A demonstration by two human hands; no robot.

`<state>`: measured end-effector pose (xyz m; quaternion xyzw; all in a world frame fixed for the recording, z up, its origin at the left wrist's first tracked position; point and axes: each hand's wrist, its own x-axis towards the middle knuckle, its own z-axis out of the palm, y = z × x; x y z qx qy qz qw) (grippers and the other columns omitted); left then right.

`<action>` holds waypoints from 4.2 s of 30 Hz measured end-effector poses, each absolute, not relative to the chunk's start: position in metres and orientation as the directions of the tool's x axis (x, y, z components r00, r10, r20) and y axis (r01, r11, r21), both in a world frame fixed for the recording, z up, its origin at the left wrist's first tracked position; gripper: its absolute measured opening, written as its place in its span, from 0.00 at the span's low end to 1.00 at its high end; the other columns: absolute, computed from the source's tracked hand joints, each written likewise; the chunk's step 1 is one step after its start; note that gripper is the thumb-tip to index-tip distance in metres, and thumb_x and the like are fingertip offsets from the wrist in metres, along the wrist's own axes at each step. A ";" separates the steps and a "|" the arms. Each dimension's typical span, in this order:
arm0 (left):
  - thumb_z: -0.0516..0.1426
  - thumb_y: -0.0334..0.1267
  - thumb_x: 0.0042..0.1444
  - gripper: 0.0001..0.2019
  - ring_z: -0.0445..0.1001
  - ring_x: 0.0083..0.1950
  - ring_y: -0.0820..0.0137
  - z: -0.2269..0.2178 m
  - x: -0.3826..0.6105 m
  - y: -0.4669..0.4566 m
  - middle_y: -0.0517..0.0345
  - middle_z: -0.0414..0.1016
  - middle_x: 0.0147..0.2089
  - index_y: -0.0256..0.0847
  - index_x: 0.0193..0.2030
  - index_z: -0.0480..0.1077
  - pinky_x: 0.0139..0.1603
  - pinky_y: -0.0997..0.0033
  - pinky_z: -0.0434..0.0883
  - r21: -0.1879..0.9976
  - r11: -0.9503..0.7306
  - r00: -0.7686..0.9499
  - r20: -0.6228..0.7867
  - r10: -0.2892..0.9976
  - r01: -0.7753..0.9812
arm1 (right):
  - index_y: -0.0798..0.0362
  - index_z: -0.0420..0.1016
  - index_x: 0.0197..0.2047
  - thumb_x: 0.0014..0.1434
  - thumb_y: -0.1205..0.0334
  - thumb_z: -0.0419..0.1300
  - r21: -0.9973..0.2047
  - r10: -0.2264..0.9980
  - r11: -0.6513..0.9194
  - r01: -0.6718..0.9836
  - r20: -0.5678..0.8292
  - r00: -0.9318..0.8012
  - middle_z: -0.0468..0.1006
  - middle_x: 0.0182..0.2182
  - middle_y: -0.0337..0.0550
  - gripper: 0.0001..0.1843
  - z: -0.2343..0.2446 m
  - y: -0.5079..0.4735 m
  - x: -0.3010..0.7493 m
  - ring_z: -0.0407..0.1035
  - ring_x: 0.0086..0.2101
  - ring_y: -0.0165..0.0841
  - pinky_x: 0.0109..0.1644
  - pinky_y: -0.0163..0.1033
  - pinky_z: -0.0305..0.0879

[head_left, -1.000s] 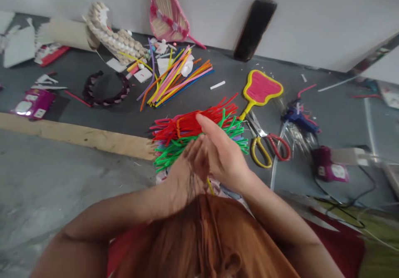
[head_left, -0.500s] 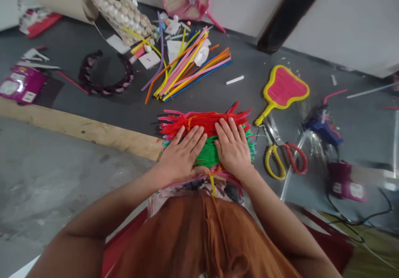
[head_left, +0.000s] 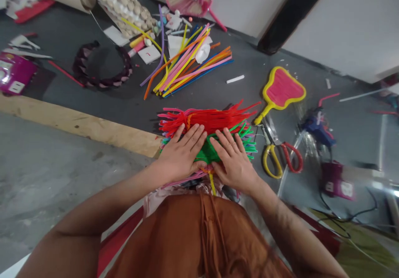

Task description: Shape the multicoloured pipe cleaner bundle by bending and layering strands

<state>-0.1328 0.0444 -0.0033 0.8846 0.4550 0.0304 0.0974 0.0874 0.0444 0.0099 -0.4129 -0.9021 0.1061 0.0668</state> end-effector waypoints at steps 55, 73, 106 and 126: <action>0.62 0.45 0.50 0.16 0.77 0.40 0.67 0.111 -0.144 0.172 0.60 0.81 0.40 0.41 0.44 0.76 0.37 0.74 0.68 0.351 -0.370 0.507 -0.512 0.694 0.860 | 0.52 0.81 0.38 0.53 0.52 0.63 -0.359 0.628 0.526 0.771 -0.447 -0.637 0.78 0.28 0.34 0.14 0.123 0.184 0.085 0.70 0.30 0.30 0.33 0.32 0.60; 0.53 0.29 0.63 0.09 0.76 0.58 0.59 0.062 -0.155 0.036 0.47 0.79 0.54 0.40 0.42 0.75 0.65 0.49 0.66 -0.260 -0.694 0.718 0.459 0.523 0.671 | 0.45 0.71 0.60 0.66 0.68 0.55 0.077 0.705 0.643 0.762 0.327 -0.629 0.77 0.57 0.47 0.21 0.054 0.044 0.122 0.65 0.60 0.44 0.69 0.72 0.35; 0.53 0.64 0.57 0.49 0.41 0.77 0.45 -0.004 -0.111 0.051 0.30 0.42 0.76 0.27 0.73 0.49 0.71 0.31 0.34 0.142 -0.362 0.371 -0.042 0.928 0.921 | 0.55 0.65 0.64 0.71 0.57 0.44 -0.709 0.932 0.360 0.606 0.297 -0.205 0.71 0.62 0.56 0.24 -0.017 0.053 0.087 0.63 0.64 0.42 0.66 0.56 0.60; 0.46 0.57 0.66 0.39 0.42 0.77 0.47 -0.006 -0.110 0.050 0.29 0.43 0.75 0.27 0.73 0.48 0.71 0.31 0.32 0.159 -0.380 0.382 0.014 0.924 0.911 | 0.53 0.76 0.49 0.67 0.66 0.55 0.170 0.733 0.662 0.730 0.056 -0.678 0.82 0.44 0.44 0.11 0.037 0.033 0.105 0.67 0.49 0.42 0.60 0.55 0.49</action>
